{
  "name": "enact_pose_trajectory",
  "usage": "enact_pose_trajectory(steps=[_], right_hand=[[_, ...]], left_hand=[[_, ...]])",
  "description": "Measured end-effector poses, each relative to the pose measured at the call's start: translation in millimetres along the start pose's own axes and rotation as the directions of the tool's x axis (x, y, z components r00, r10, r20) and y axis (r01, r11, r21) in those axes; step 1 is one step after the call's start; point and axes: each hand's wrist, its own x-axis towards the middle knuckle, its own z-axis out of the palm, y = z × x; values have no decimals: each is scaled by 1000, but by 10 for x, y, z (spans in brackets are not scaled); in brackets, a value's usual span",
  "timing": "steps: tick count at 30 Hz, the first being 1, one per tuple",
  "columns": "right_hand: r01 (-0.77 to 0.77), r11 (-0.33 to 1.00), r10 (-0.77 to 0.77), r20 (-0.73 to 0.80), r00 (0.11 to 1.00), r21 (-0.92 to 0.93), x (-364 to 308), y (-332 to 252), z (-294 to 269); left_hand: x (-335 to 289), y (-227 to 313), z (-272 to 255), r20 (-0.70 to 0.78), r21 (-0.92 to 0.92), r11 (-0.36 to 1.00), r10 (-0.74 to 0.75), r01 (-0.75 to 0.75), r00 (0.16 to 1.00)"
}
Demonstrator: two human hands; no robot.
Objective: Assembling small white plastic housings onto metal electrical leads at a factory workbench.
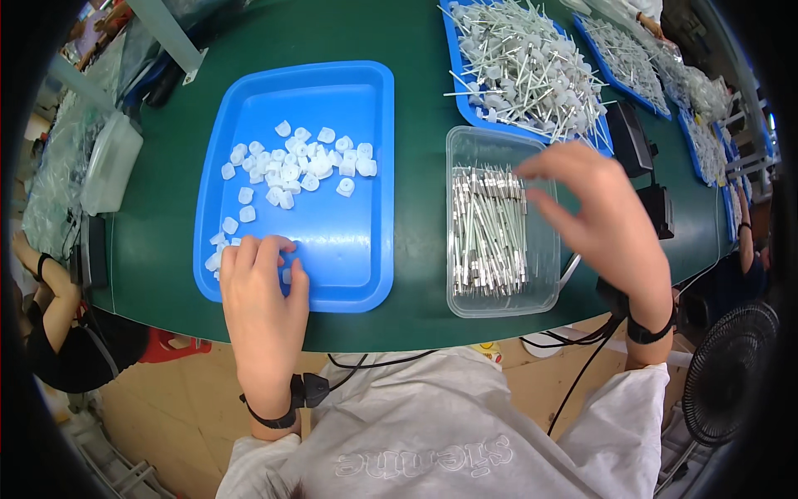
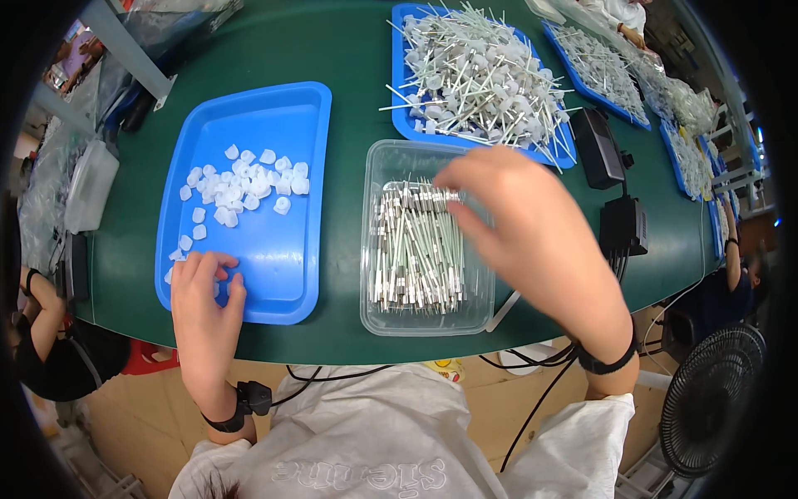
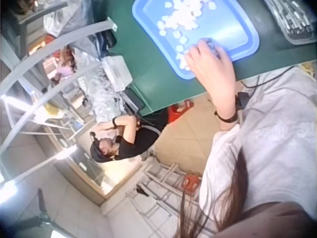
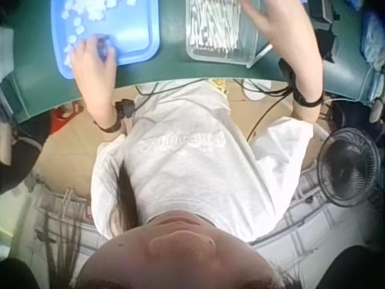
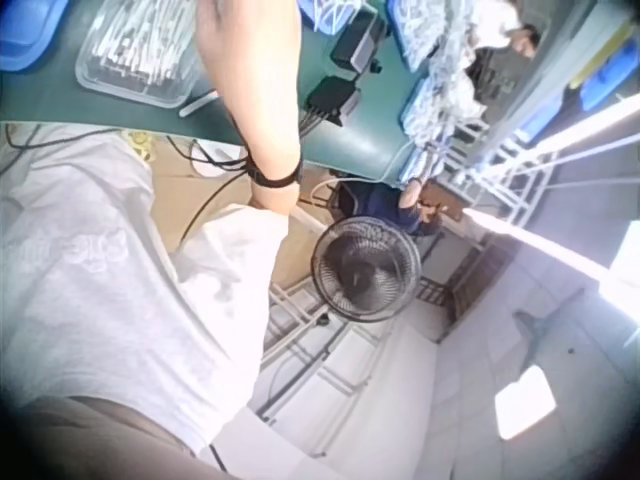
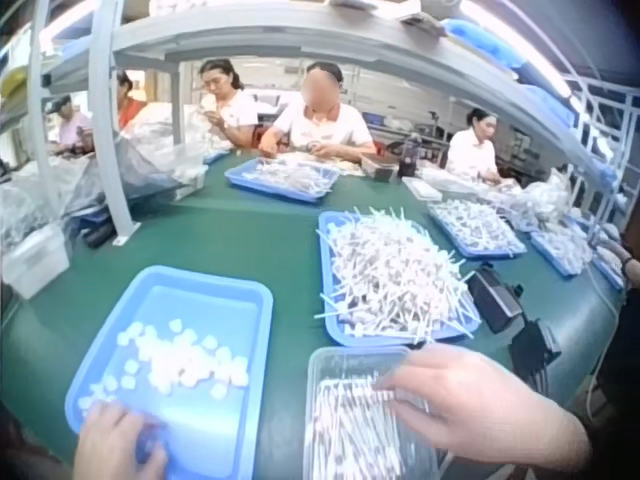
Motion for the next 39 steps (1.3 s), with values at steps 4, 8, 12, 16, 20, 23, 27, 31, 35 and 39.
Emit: enact_pose_trajectory(steps=[4,8,12,16,20,23,27,31,35,39], right_hand=[[74,995,-62,168,984,-66,-24,-36,156],[178,984,-170,188,967,-26,30,9,295],[248,946,-222,139,965,-210,89,91,470],[356,866,-326,143,934,-350,111,97,516],[394,821,-376,129,918,-412,96,46,445],[330,854,-341,48,939,-401,47,-24,283],[240,970,-236,-285,929,-22,-45,-94,183],[164,680,102,-314,944,715,-241,-303,183],[110,366,317,-235,919,924,-417,-630,314],[336,306,172,-399,901,891,-587,-622,484]], left_hand=[[15,-21,-22,98,-127,991,-27,40,995],[-3,-4,-92,122,-225,970,-62,89,991],[-4,-42,-118,152,-199,976,-56,86,987],[2,-61,-160,157,-190,979,-37,67,987],[6,-36,-177,151,-180,982,-21,49,988],[8,-13,-199,144,-273,958,-49,88,988],[43,11,-113,103,-559,825,-33,85,994],[8,174,-100,261,-938,263,112,225,959],[-56,313,-59,378,-868,-178,366,463,850],[-130,440,-35,461,-674,-414,411,612,786]])
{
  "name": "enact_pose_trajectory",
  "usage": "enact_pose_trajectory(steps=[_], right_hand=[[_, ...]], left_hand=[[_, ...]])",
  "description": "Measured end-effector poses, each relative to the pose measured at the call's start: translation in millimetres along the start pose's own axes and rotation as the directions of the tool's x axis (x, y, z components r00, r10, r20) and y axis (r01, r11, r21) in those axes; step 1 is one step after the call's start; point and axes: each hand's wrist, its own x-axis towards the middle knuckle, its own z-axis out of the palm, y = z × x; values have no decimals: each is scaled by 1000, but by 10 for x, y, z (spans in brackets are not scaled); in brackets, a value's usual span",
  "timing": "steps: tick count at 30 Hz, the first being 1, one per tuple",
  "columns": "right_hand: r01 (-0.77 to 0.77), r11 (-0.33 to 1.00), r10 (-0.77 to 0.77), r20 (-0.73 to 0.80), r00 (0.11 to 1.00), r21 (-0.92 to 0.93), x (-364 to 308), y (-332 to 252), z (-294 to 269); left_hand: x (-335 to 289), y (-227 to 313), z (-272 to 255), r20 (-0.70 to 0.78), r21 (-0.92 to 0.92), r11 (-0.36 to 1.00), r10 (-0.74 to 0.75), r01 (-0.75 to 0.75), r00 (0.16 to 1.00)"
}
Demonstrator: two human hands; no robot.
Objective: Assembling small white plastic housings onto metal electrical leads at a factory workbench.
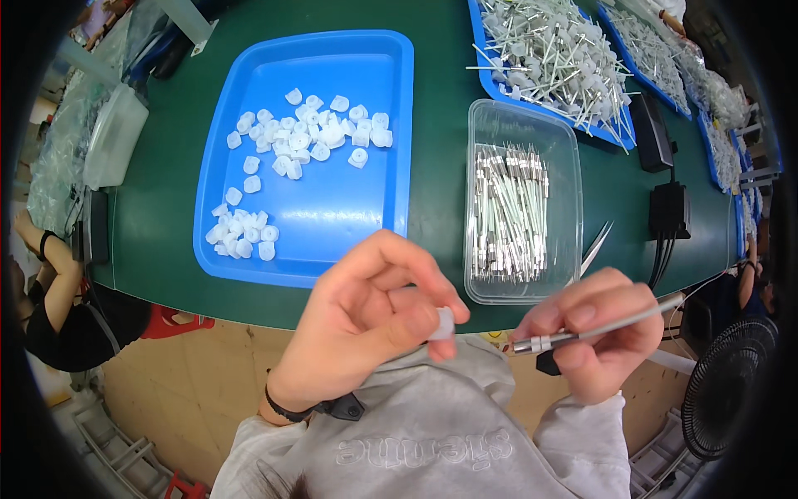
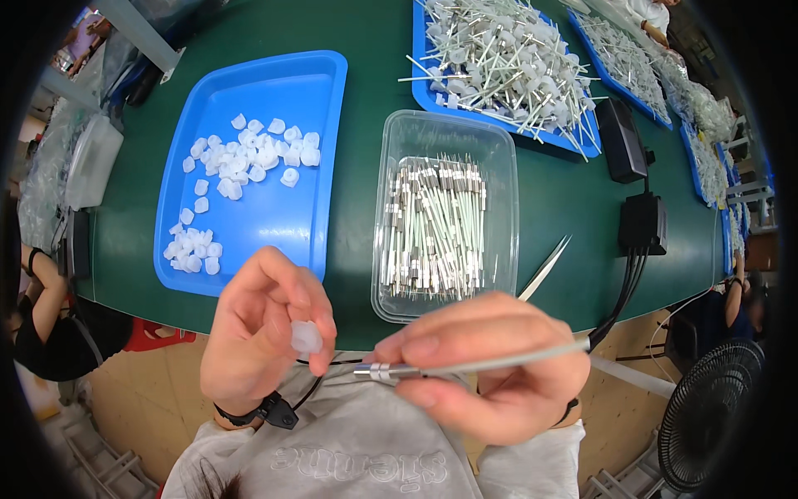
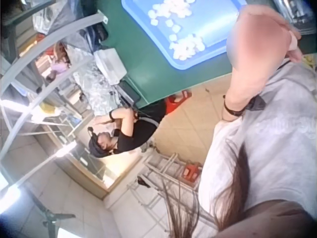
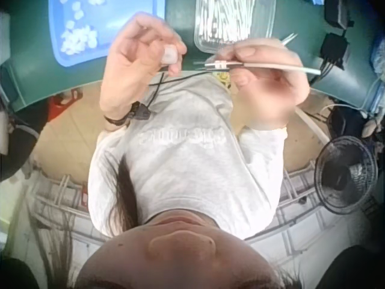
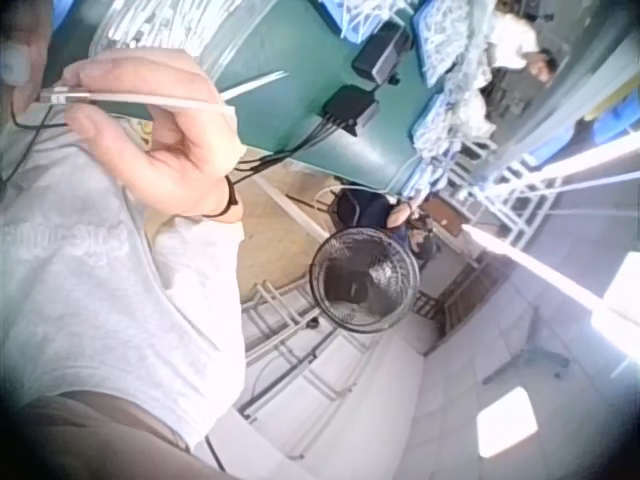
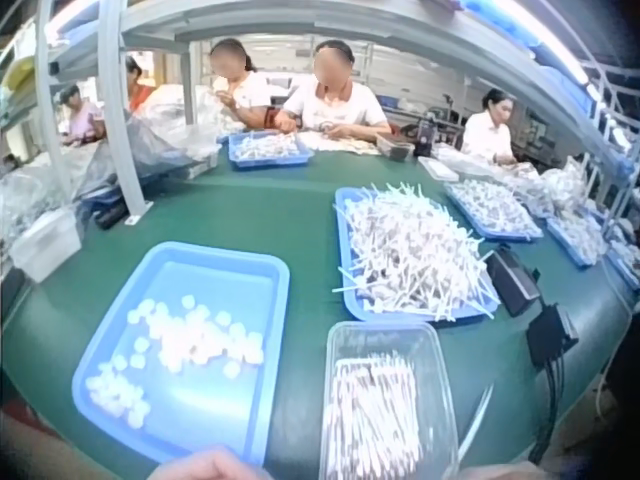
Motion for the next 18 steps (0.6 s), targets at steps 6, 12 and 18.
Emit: enact_pose_trajectory(steps=[6,12,18], right_hand=[[146,986,-143,35,989,-79,-123,29,67],[156,988,-156,-15,988,-5,-134,-20,145],[240,957,-249,-34,968,-163,-142,-4,168]], left_hand=[[-4,-113,33,117,-12,999,51,-50,992],[-20,-74,214,41,151,988,27,-33,999],[-8,-131,161,140,122,988,75,-92,987]])
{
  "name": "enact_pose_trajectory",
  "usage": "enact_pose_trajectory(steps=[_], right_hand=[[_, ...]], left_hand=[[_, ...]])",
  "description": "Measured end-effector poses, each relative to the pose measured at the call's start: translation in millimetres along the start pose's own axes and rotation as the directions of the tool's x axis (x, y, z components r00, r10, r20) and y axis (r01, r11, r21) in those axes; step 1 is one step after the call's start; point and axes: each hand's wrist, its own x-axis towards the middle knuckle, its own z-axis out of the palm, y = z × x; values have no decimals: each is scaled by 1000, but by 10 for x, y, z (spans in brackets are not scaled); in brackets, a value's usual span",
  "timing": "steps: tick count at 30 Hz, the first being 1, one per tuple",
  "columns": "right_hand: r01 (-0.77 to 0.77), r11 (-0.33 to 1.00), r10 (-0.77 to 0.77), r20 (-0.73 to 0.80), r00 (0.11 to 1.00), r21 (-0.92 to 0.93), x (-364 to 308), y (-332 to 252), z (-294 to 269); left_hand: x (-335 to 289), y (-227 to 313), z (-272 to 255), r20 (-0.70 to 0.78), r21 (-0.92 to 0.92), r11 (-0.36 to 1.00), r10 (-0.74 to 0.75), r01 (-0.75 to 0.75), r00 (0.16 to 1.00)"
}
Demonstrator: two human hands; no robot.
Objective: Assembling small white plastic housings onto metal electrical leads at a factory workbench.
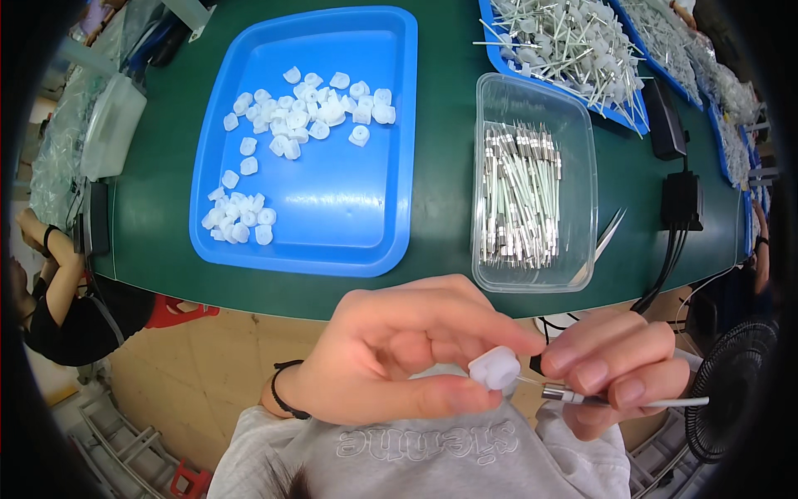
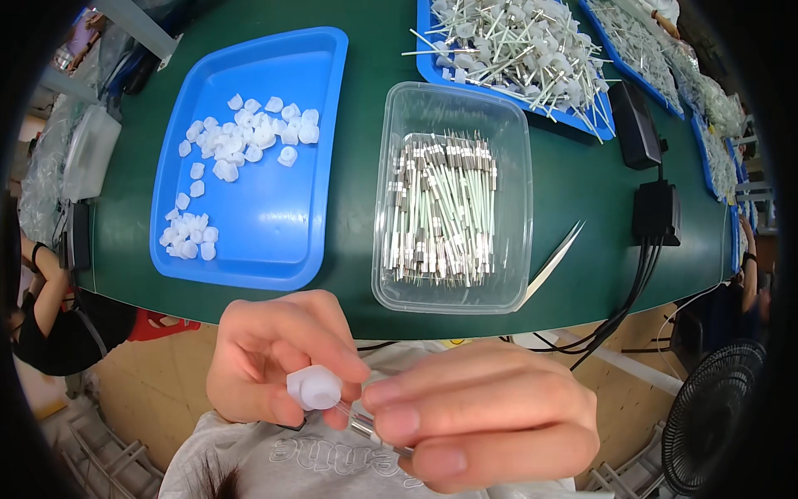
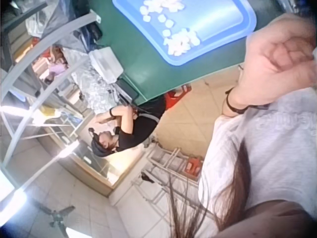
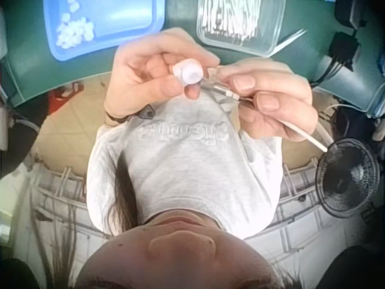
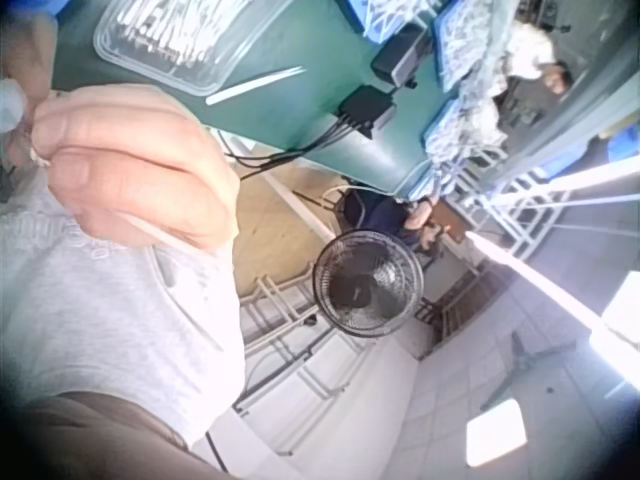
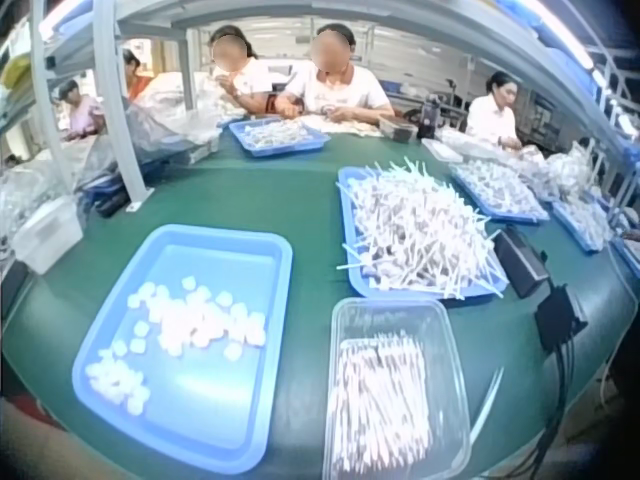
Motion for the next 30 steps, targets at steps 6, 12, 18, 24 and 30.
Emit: enact_pose_trajectory(steps=[6,12,18,24,30], right_hand=[[126,977,-115,75,991,-175,-27,16,-50],[159,963,-86,312,946,-215,60,-73,-166],[145,958,-67,300,952,-246,69,-100,-119],[125,970,-76,229,971,-208,42,-22,-105],[125,968,-79,208,975,-216,47,1,-69]], left_hand=[[-11,21,23,-53,0,997,-77,77,996],[-19,-3,-33,-4,60,994,-95,95,995],[1,-8,-20,-22,83,994,-66,68,998],[17,3,-46,1,132,988,-83,82,997],[15,-25,-65,0,98,993,-67,67,998]])
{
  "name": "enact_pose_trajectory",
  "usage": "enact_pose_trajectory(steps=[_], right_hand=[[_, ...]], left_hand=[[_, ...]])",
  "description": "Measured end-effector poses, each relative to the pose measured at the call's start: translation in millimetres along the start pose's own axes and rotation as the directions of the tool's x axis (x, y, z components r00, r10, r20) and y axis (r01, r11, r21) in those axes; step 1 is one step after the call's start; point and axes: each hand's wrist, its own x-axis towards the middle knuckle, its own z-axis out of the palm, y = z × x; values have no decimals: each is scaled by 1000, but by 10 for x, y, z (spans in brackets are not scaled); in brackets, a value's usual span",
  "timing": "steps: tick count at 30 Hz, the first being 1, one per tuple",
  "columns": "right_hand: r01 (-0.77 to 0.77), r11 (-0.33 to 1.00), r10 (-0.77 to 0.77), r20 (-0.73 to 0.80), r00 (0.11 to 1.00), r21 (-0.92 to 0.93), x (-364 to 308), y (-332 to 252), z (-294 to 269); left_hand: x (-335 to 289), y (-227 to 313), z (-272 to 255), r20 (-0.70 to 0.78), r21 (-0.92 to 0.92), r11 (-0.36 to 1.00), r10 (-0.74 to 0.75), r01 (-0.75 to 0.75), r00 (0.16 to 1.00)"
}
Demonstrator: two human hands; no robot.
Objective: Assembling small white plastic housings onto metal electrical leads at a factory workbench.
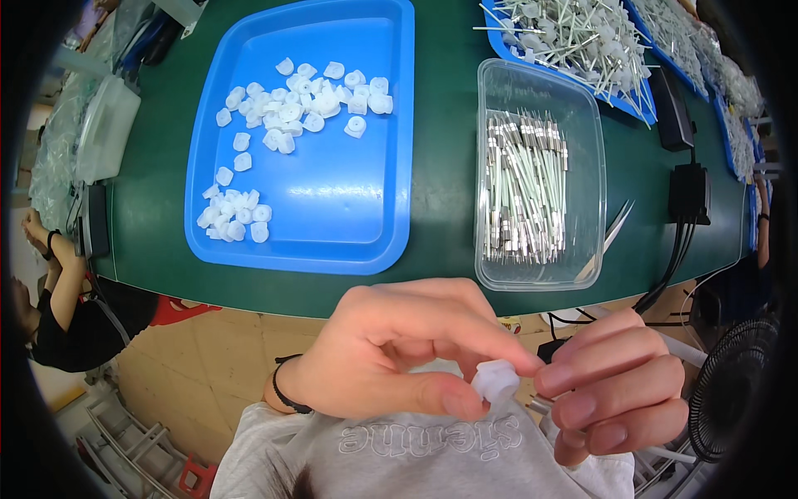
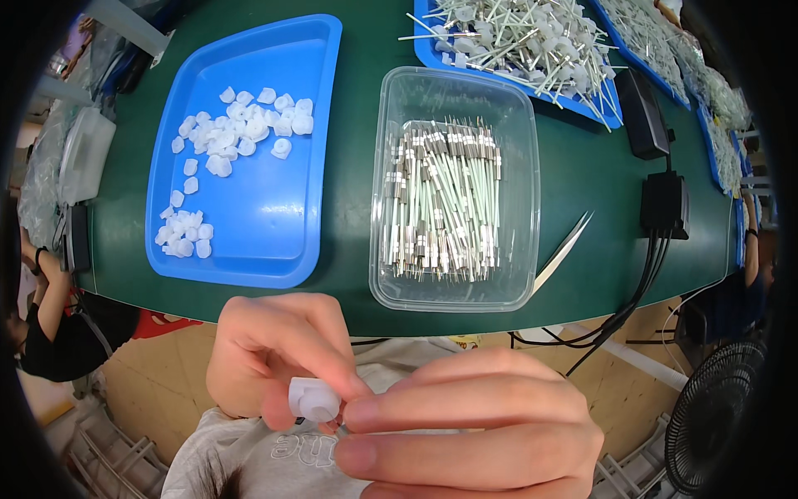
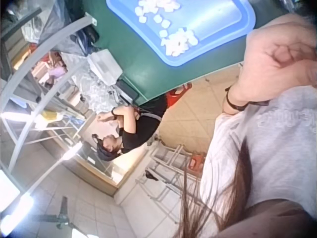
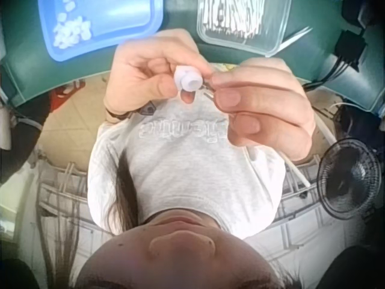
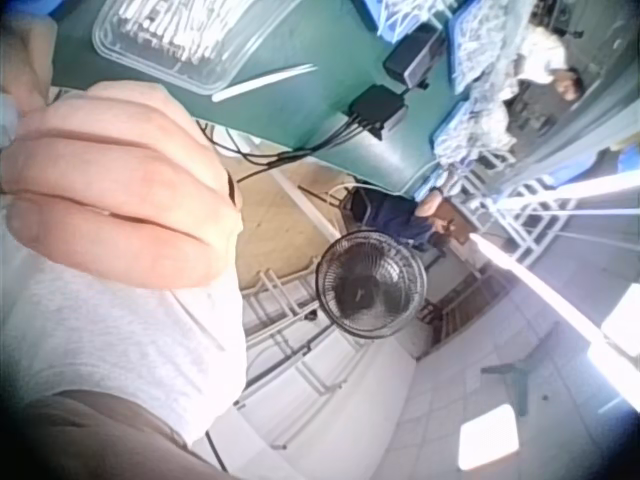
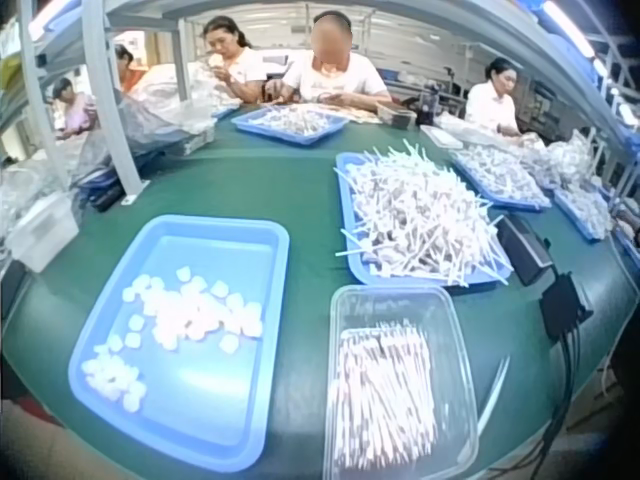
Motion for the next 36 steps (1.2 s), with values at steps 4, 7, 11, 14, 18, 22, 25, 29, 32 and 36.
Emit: enact_pose_trajectory(steps=[4,7,11,14,18,22,25,29,32,36], right_hand=[[10,1000,-9,41,999,-25,19,-11,-29],[20,999,-16,105,994,-33,44,-13,-67],[29,999,-27,144,989,-13,45,1,-82],[28,999,-24,148,989,-24,67,-22,-91],[34,999,-32,154,988,-11,43,-1,-92],[3,999,5,175,985,-47,62,-47,-114],[-13,996,19,71,997,-89,34,-73,-1],[-14,999,20,167,986,-39,73,-82,-82],[3,1000,3,180,984,-31,77,-66,-94],[-24,997,30,74,997,-79,46,-96,-4]], left_hand=[[5,-11,-9,17,-3,1000,7,-6,1000],[8,-11,-18,24,-4,1000,19,-18,1000],[4,-23,-23,22,-8,1000,19,-19,1000],[20,-2,-16,38,-1,1000,21,-21,999],[2,-19,-30,32,40,999,31,-32,999],[20,-3,-32,46,85,996,37,-41,998],[5,6,-36,39,100,994,37,-41,999],[23,22,-28,46,94,995,26,-30,999],[15,21,-27,54,102,994,31,-36,998],[2,38,-9,28,67,997,-33,31,999]])
